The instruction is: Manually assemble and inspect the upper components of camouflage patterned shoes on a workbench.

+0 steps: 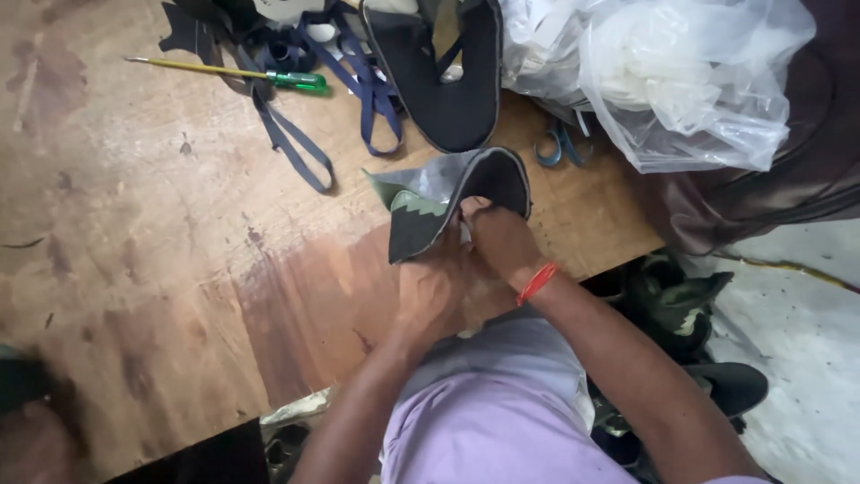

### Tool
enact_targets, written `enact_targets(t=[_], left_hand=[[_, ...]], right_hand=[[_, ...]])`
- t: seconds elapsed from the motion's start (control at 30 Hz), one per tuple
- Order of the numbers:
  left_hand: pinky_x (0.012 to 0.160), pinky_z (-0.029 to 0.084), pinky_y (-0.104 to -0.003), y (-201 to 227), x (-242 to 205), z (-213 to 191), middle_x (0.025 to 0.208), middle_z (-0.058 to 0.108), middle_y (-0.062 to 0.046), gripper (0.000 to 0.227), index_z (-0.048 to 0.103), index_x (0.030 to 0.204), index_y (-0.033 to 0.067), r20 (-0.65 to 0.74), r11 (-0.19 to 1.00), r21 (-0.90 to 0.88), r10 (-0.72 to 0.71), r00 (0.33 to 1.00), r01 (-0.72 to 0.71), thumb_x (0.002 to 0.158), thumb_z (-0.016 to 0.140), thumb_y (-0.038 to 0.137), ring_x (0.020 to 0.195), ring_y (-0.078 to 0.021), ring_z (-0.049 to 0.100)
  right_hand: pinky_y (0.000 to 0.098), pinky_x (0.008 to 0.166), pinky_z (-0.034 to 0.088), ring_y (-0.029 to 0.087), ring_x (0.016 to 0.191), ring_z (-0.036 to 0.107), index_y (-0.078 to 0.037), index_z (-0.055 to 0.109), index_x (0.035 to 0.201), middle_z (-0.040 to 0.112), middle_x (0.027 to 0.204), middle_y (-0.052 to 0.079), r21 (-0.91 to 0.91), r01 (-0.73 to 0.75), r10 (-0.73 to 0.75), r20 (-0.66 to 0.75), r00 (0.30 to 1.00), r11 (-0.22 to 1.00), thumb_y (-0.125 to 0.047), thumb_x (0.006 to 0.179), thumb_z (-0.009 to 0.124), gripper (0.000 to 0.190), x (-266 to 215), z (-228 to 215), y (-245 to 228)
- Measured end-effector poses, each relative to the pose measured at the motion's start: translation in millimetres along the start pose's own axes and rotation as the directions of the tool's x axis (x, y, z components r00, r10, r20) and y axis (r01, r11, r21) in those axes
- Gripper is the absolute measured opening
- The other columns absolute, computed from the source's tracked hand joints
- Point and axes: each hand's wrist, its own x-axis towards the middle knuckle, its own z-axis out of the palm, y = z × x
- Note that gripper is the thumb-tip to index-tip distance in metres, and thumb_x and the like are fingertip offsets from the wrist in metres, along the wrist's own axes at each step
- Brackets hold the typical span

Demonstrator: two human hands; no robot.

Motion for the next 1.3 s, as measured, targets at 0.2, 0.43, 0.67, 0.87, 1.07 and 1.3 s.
enact_targets(t=[0.2,0.43,0.67,0.87,1.07,1.3], left_hand=[[0.102,0.043,-0.054,8.0,1.5,6.3,0.135,0.059,-0.022,0.052,0.057,0.143,0.0003,-0.076,0.954,-0.183,-0.253,0.965,0.236,0.098,0.055,0.027,0.125,-0.0377,0.054],[0.093,0.045,-0.059,13.3,12.7,-5.0,0.131,0.056,-0.02,0.059,0.055,0.143,0.0042,0.05,0.923,-0.119,-0.363,0.93,0.366,0.093,0.057,0.035,0.121,-0.0416,0.054],[0.096,0.046,-0.056,4.9,10.2,26.1,0.139,0.053,-0.023,0.063,0.049,0.15,-0.0005,0.001,0.932,-0.129,-0.34,0.94,0.337,0.097,0.056,0.034,0.12,-0.041,0.054],[0.104,0.041,-0.057,5.0,5.2,21.8,0.138,0.053,-0.021,0.049,0.061,0.13,0.0026,-0.028,0.973,0.029,-0.23,0.973,0.231,0.094,0.059,0.036,0.131,-0.0408,0.048],[0.107,0.037,-0.058,-24.5,8.2,31.4,0.141,0.054,-0.019,0.043,0.068,0.122,0.0026,-0.224,0.964,-0.151,-0.248,0.942,0.218,0.094,0.06,0.034,0.131,-0.0414,0.047],[0.108,0.038,-0.055,-34.0,21.3,16.2,0.139,0.057,-0.019,0.046,0.068,0.125,0.0044,-0.161,0.967,-0.216,-0.171,0.972,0.134,0.091,0.063,0.035,0.13,-0.0404,0.049]], right_hand=[[0.0473,0.073,0.059,0.037,0.088,0.074,-0.002,0.067,0.105,0.073,0.097,0.021,-0.076,0.24,-0.234,0.078,0.969,0.968,-0.014,0.09,0.057,0.022,4.7,-5.4,-44.3],[0.0464,0.081,0.058,0.035,0.093,0.072,-0.007,0.077,0.093,0.076,0.096,0.014,-0.464,0.515,-0.424,0.292,0.857,0.721,-0.019,0.088,0.06,0.021,99.3,125.2,124.9],[0.0534,0.074,0.053,0.045,0.094,0.065,-0.001,0.066,0.121,0.068,0.101,0.027,0.074,0.026,-0.04,0.197,0.98,0.997,-0.031,0.108,0.052,0.036,123.9,97.4,114.1],[0.0524,0.082,0.057,0.032,0.102,0.074,-0.01,0.075,0.108,0.075,0.112,0.015,-0.403,0.508,-0.12,0.682,0.721,0.761,-0.02,0.095,0.051,0.029,85.0,77.1,57.4],[0.0454,0.087,0.058,0.036,0.107,0.072,0.0,0.075,0.107,0.072,0.11,0.025,0.153,0.112,-0.163,0.383,0.909,0.982,-0.011,0.092,0.049,0.032,43.0,12.3,3.8],[0.0484,0.094,0.053,0.041,0.116,0.066,0.004,0.065,0.117,0.069,0.118,0.028,0.29,0.002,-0.004,0.006,1.0,0.957,-0.009,0.099,0.043,0.031,34.1,24.5,7.2]])
